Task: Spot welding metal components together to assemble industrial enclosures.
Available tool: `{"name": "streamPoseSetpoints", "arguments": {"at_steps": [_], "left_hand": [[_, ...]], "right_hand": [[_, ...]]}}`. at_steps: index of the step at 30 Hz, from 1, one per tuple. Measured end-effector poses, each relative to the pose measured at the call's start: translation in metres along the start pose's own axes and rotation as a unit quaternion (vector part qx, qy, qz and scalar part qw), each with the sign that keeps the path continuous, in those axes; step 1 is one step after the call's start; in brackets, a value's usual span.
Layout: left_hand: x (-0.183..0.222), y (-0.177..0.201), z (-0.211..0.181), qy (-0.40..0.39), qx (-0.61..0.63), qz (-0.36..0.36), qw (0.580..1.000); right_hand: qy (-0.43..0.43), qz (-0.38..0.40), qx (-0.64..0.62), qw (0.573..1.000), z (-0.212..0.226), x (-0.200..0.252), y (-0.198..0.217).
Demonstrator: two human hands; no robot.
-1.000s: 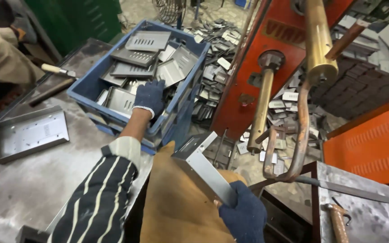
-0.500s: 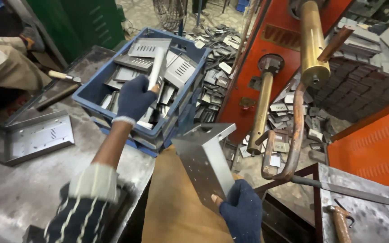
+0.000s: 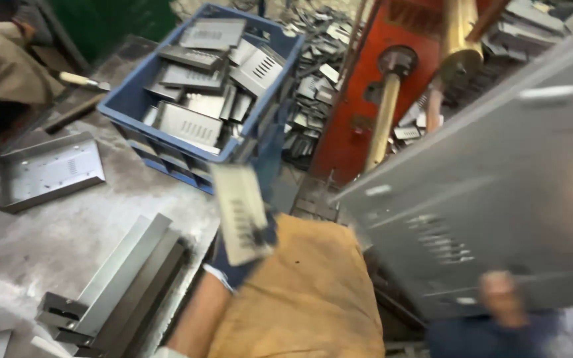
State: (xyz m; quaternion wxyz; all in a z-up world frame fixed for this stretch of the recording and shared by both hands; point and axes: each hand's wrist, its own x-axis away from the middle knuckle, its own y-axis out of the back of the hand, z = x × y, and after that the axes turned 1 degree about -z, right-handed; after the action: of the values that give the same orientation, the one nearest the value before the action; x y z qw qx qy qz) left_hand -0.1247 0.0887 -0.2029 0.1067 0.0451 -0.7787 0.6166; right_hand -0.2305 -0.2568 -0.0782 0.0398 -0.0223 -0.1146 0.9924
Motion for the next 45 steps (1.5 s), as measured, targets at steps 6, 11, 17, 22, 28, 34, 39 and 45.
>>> {"name": "streamPoseSetpoints", "arguments": {"at_steps": [6,11,17,22,28,34,39,45], "left_hand": [[0.025,0.027,0.123,0.246,0.123,0.029,0.961],[-0.042,0.03,0.119,-0.051,-0.102,-0.102,0.988],[-0.021,-0.062,0.118,0.037,-0.072,-0.017,0.997],[-0.029,-0.04,0.163,0.032,0.013,0.041,0.999],[-0.016,-0.116,0.154,0.01,-0.224,-0.23,0.947],[-0.027,-0.11,0.158,-0.033,-0.261,-0.214,0.941],[-0.036,-0.101,0.167,-0.081,-0.259,-0.189,0.944],[-0.018,-0.124,0.165,-0.03,-0.177,-0.139,0.974]], "right_hand": [[0.023,-0.088,-0.077,0.993,-0.01,-0.08,0.068],[0.053,-0.151,-0.15,0.976,0.006,-0.125,0.04],[-0.008,-0.123,-0.222,0.967,0.029,-0.099,-0.059],[-0.093,-0.19,-0.113,0.971,0.009,-0.082,-0.061],[-0.1,-0.131,-0.121,0.979,0.009,-0.075,-0.055],[-0.145,-0.134,-0.107,0.974,0.016,-0.077,-0.058],[-0.113,-0.136,-0.115,0.978,0.02,-0.074,-0.062],[-0.032,-0.111,-0.156,0.981,-0.001,-0.076,-0.058]]}}
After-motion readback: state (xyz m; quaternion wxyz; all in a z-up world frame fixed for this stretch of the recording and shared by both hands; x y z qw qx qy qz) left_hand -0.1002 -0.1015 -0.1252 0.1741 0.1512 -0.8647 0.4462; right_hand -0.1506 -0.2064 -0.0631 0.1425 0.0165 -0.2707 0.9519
